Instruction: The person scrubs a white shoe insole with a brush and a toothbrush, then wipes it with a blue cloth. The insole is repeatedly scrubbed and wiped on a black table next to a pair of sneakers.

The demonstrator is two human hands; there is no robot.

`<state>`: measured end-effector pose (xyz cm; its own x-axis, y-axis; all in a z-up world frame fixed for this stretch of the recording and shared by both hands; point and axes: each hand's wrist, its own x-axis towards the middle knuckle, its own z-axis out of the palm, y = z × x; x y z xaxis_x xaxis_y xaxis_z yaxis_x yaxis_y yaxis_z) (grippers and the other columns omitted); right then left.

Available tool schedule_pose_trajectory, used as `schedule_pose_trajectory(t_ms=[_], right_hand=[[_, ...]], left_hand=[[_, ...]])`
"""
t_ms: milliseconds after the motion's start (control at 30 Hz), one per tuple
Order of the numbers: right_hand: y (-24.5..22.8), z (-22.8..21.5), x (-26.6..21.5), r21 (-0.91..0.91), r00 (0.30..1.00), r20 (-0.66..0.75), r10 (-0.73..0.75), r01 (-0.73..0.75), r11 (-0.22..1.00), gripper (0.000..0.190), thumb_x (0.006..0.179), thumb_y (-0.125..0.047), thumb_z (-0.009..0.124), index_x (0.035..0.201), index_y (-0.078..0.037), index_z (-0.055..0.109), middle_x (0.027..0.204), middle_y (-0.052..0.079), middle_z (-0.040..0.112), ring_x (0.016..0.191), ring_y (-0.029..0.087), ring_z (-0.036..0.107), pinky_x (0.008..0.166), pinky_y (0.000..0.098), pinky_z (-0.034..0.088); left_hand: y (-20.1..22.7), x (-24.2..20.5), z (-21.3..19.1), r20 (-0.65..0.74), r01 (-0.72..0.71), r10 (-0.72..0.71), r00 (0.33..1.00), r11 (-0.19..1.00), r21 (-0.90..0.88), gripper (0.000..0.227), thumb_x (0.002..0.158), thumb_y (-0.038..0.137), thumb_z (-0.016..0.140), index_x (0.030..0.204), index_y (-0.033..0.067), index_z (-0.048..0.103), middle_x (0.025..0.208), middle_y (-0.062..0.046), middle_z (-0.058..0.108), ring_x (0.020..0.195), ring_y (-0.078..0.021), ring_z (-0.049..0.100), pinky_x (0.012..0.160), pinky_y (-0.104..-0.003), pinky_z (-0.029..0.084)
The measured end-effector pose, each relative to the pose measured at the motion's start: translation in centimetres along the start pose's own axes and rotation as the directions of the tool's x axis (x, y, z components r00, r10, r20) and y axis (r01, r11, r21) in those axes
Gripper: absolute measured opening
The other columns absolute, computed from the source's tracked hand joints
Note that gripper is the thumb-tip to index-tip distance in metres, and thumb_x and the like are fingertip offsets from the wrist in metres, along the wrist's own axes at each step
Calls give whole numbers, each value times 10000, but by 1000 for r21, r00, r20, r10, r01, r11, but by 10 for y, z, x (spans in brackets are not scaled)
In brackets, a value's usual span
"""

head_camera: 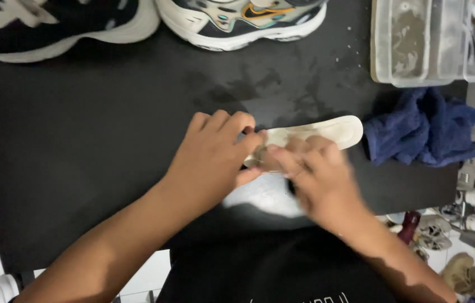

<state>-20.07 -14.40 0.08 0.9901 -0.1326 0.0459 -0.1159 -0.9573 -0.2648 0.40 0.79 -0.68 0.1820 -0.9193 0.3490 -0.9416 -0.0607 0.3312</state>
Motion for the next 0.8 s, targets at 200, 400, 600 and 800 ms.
schedule_pose_trajectory(t_ms=[200, 400, 600, 800], right_hand=[[14, -38, 40, 335, 978, -188, 95, -27, 942, 622, 1074, -478, 278, 1153, -22, 693, 1072, 110, 714, 889, 252, 697, 714, 379, 450], [24, -32, 15, 197, 963, -222, 151, -107, 975, 255, 1097, -27, 479, 1309, 28, 610, 1147, 231, 732, 933, 361, 716, 797, 409, 548], [-19, -14, 18, 357, 917, 144, 373, -399, 844, 715, 978, -654, 277, 1366, -203, 674, 1306, 31, 711, 1084, 226, 677, 829, 367, 481], [-29, 12, 4, 27, 962, -68, 264, -262, 965, 509, 1112, -387, 397, 1580, -188, 429, 1247, 173, 652, 990, 393, 617, 757, 505, 499]], left_hand=[[3, 0, 2, -8, 10, -10, 1000, 1000, 1, 639, 692, 541, 966, 1141, 185, 684, 1105, -13, 579, 826, -231, 542, 727, -400, 391], [2, -2, 0, -21, 8, -9, 1000, 1000, -17, 639, 675, 517, 989, 1129, 179, 692, 1105, -16, 585, 829, -233, 546, 719, -398, 376], [0, 1, -2, 14, 12, -12, 1000, 1000, -2, 629, 678, 557, 950, 1126, 194, 698, 1078, -5, 585, 810, -244, 545, 704, -415, 368], [0, 1, 0, 39, 14, -16, 999, 999, 50, 598, 679, 595, 929, 1017, 187, 652, 1063, 5, 570, 807, -227, 541, 724, -396, 381]])
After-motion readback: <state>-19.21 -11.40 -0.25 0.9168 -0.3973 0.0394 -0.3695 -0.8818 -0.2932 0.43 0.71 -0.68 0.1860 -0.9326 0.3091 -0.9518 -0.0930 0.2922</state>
